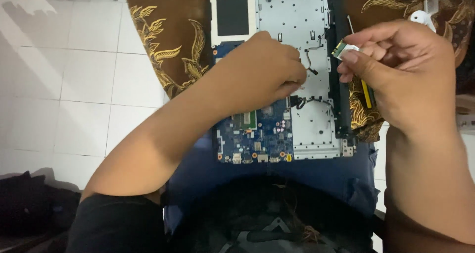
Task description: Repairing a laptop by installing a RAM module, connecting internal ribbon cables, and securing components with a screwdriver.
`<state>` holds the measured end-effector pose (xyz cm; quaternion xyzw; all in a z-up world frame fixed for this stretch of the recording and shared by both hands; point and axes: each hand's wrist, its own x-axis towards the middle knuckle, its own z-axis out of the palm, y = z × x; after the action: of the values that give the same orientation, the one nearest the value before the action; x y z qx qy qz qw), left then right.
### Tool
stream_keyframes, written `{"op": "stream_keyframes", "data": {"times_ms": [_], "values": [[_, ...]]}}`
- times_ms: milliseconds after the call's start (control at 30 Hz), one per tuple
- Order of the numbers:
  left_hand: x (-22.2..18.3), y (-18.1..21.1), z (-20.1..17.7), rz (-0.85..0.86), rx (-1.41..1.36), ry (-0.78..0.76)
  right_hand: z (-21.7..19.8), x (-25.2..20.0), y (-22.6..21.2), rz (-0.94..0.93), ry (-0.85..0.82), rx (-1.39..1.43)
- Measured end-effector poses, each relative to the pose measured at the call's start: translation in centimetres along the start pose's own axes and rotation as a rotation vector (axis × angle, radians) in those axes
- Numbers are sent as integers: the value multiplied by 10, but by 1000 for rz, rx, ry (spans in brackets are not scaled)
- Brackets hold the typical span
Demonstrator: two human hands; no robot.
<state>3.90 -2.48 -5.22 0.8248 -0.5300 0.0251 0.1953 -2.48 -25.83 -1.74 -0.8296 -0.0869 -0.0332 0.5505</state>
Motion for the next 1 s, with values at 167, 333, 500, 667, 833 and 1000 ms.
{"op": "stream_keyframes", "data": {"times_ms": [167, 333, 500, 667, 833, 1000], "values": [[-9, -14, -10, 25, -110, 73, 11, 3, -23, 189, 7, -95], [-20, -31, -4, 108, -113, 134, 20, 8, -25, 33, -179, -300], [-23, -37, -1, 43, -166, 205, 24, 11, -22, -143, -286, -510], [-25, -37, 2, 55, -83, 256, 17, 10, -12, 39, -250, -302], [-26, -36, 5, 36, -35, 263, 24, 3, -11, 363, -24, -334], [-28, -39, 5, 78, -82, 271, 24, 3, -6, 157, -121, -382]]}}
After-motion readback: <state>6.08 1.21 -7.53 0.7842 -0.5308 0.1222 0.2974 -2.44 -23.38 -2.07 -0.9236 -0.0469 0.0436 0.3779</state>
